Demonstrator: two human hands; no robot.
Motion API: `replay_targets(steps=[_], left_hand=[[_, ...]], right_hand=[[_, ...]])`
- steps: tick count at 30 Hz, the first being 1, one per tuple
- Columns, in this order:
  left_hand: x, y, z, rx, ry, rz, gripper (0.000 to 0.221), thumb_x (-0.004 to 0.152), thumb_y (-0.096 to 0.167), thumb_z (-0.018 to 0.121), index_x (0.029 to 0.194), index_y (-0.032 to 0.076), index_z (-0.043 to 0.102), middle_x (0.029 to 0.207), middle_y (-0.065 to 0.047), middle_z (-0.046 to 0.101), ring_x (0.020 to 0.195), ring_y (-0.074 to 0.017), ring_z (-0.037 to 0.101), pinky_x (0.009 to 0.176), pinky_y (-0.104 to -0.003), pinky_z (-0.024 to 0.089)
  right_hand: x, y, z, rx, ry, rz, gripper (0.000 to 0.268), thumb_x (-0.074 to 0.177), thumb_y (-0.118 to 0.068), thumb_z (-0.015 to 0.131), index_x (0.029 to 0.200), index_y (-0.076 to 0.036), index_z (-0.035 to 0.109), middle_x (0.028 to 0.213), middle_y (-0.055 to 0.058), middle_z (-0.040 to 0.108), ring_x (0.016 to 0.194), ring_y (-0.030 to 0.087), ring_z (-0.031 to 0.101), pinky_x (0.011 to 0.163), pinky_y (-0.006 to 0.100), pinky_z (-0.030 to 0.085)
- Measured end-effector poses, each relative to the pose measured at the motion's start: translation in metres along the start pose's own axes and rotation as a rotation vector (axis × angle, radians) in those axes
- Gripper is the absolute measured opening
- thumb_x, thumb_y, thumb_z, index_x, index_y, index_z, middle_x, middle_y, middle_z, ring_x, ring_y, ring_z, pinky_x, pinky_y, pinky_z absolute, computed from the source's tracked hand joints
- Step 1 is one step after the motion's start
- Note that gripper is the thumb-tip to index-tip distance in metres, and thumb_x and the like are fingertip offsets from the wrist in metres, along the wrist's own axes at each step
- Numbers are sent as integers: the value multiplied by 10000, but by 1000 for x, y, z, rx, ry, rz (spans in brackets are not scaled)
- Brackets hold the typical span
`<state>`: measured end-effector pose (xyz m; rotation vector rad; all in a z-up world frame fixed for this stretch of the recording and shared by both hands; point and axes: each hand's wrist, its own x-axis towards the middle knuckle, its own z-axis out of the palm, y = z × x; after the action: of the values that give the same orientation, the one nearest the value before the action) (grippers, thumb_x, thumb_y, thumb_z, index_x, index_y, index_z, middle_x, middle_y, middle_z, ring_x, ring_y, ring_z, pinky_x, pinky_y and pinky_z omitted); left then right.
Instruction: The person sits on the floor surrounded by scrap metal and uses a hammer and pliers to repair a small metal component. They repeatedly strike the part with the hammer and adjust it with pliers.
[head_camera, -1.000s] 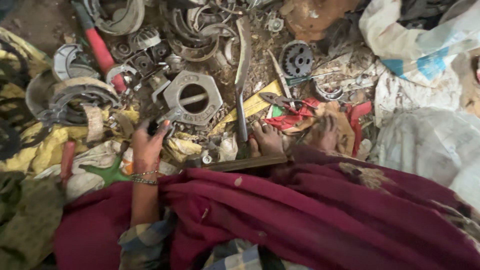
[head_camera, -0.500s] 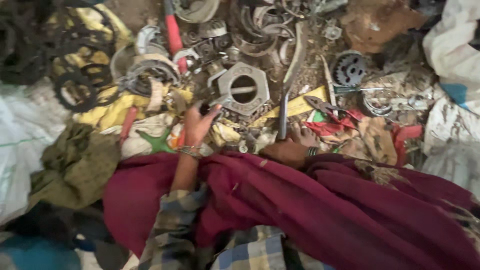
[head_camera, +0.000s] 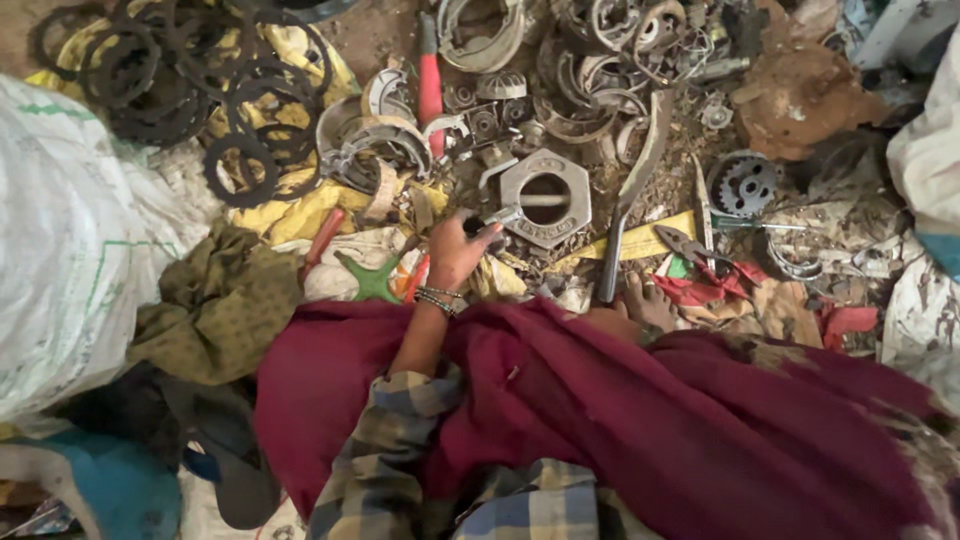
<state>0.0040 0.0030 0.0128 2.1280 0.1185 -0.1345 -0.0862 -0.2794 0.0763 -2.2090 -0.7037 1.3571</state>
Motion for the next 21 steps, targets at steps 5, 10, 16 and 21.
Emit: replay_targets(steps=[5,10,16,21], left_hand=[[5,-7,-2,-7,-135,-178,572,843,594,732,1053,63,767,936,-182,777,872,-369,743,802,-449,560],[8,-6,-5,47,-72,-111,591,794,570,791,1086,57,754,955,-205,758,889,-382,727,796,-450,558],[0,2,-6,5,-77,-125,574,728,549,836,1033,66,769,914,-170,775,829,-338,750,761,-428,565],[-12,8,2,-34,15,-128,540,748,534,849,985,56,767,882,-147,780,787,-318,751,728,-410,568]], right_hand=[[-34,9,5,111,283,175,562,850,-314,734,1334,-73,584,1074,232,737,937,336,727,832,439,583],[-35,38,-2,139,680,391,573,880,-349,777,1326,-45,584,1076,210,756,918,305,751,832,404,606],[-44,84,-34,631,835,-34,646,801,-180,812,1345,45,546,1114,174,716,945,243,700,786,370,597],[-35,89,-71,367,616,82,594,895,-244,722,1403,7,544,920,148,721,692,216,696,590,345,579]])
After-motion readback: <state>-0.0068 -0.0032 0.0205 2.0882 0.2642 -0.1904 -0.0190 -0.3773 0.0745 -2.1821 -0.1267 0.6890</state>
